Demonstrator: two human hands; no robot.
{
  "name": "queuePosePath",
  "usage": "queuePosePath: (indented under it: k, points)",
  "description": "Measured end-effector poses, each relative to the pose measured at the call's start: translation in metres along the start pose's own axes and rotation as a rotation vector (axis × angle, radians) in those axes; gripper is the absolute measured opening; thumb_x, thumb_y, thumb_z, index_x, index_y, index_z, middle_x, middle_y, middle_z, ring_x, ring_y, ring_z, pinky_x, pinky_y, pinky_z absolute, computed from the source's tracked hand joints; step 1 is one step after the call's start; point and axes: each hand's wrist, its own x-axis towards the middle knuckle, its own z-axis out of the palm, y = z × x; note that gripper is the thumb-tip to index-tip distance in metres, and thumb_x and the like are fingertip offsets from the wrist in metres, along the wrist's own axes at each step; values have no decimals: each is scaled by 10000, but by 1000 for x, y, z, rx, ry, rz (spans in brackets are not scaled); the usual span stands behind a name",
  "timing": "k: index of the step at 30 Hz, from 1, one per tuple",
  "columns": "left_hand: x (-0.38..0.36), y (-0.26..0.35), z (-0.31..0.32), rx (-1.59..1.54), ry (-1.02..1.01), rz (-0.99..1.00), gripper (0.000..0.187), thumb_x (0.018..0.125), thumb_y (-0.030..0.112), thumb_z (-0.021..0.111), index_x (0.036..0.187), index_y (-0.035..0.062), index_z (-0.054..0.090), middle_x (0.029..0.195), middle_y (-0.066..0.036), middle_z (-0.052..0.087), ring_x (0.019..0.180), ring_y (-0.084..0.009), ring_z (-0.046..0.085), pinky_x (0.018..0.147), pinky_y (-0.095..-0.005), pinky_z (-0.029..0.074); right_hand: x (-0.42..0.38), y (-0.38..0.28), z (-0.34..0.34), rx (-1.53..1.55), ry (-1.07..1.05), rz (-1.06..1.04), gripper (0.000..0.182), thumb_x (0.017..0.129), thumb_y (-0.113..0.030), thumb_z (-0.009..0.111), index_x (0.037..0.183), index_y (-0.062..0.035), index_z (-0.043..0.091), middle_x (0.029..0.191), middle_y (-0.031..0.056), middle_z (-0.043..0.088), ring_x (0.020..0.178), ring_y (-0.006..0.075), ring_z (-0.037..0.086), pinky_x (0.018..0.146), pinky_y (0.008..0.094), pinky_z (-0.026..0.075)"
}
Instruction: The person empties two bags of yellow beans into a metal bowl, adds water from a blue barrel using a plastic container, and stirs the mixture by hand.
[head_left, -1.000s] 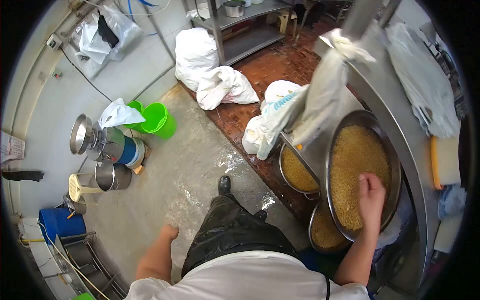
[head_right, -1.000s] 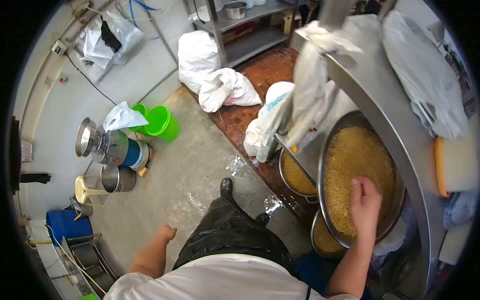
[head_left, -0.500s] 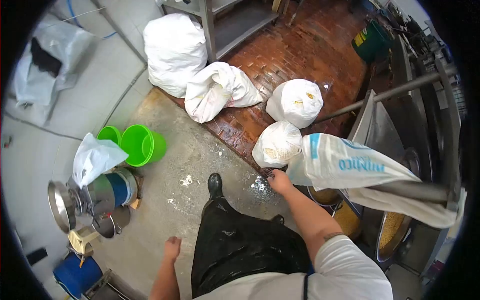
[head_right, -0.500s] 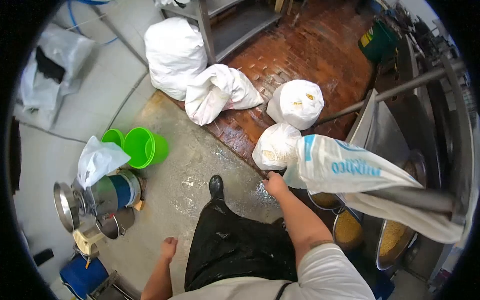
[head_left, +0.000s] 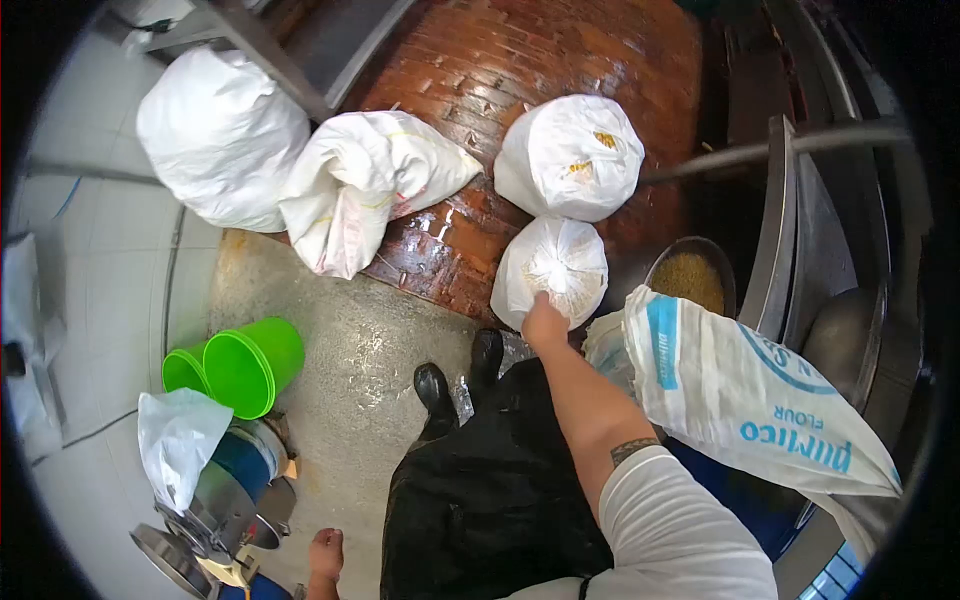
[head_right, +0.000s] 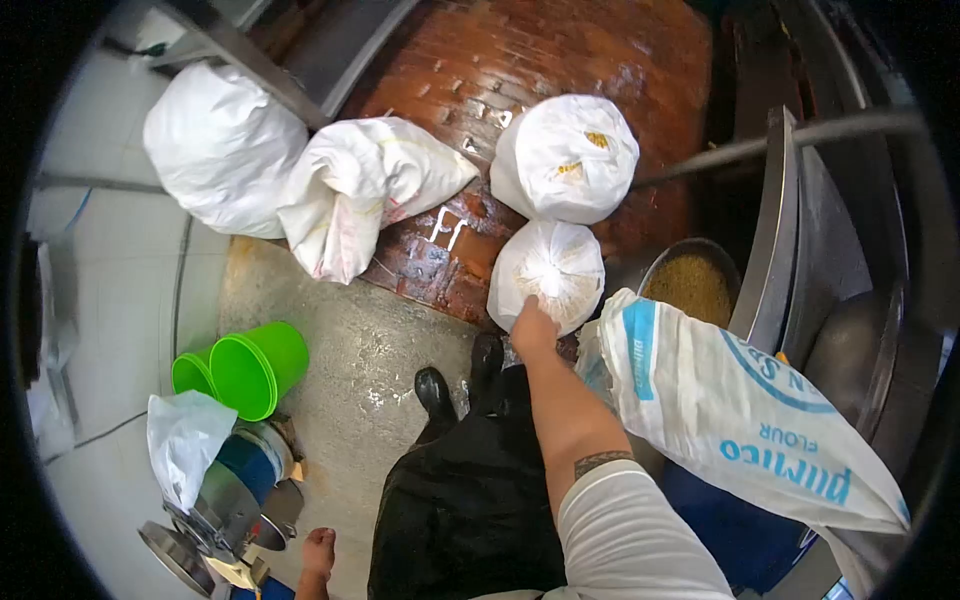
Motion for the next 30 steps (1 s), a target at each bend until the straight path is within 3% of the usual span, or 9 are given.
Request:
queuePosePath:
  k: [2, 6, 8, 12, 13, 15, 19, 25, 30]
  points:
    - [-7, 45, -3, 91, -70, 84, 386, 933, 313, 678, 1097, -35, 707, 992, -213, 742, 933, -300, 702, 847, -389, 534, 25, 7, -10, 30, -125, 4, 531, 865, -106, 644, 1375, -6, 532, 1410, 299, 518, 1211, 485, 593, 1020, 544, 502]
    - [25, 49, 7, -27, -66, 77, 386, 948, 299, 675, 1148, -31, 696, 1032, -193, 744, 947, -273, 693, 855, -379, 533, 67, -13, -75, 167, 136, -17, 510, 785, -111, 701, 1274, -13, 595, 1157, 300, 639, 1196, 448, 598, 983, 517, 501]
    - [24, 81, 2, -71, -92, 91, 399, 963, 296, 674, 1195, -29, 682, 1072, -163, 741, 951, -245, 679, 853, -369, 532, 112, -17, -113, 358, 408, -180, 544, 827, -141, 642, 1345, -9, 543, 1308, 304, 562, 1210, 483, 562, 1043, 532, 464]
    - [27, 115, -7, -66, -133, -15, 417, 971, 307, 674, 1216, -31, 677, 1085, -147, 736, 943, -227, 668, 847, -360, 531, 149, -61, -215, 403, 994, -66, 669, 835, -230, 718, 1403, 41, 491, 1331, 299, 555, 1263, 462, 542, 1077, 505, 452]
    - [21, 123, -7, -74, -127, 0, 426, 971, 310, 674, 1225, -32, 675, 1089, -153, 736, 945, -229, 672, 844, -358, 532, 164, -66, -227, 408, 991, -65, 669, 835, -230, 718, 1403, 41, 491, 1331, 299, 555, 1263, 462, 542, 1077, 505, 452]
    - [11, 138, -6, -81, -115, 14, 434, 971, 313, 674, 1234, -33, 673, 1093, -159, 737, 947, -232, 676, 841, -357, 533, 185, -73, -242, 451, 520, 196, 700, 874, -301, 723, 1447, 12, 472, 1372, 309, 539, 1283, 462, 545, 1062, 506, 470]
    - [-15, 178, -2, 30, -102, 58, 454, 984, 324, 660, 1266, -32, 661, 1112, -189, 734, 950, -258, 692, 844, -372, 544, 199, -68, -239, 139, 301, 125, 580, 905, -382, 727, 1361, -38, 628, 1275, 272, 671, 1242, 381, 633, 1027, 481, 504]
    - [-38, 239, -8, 42, -18, 292, 442, 1000, 310, 639, 1280, -32, 649, 1089, -209, 728, 958, -284, 703, 850, -392, 551, 192, -51, -232, 536, 371, -191, 537, 905, -305, 709, 1313, 39, 649, 1208, 222, 723, 1115, 337, 700, 970, 413, 522]
    - [-67, 319, -15, -56, 22, 357, 407, 1002, 259, 639, 1289, -29, 634, 1111, -203, 712, 1024, -279, 687, 849, -382, 550, 169, -59, -227, 830, 496, -77, 444, 874, -261, 706, 1206, 33, 701, 1092, 227, 747, 999, 339, 711, 892, 404, 530]
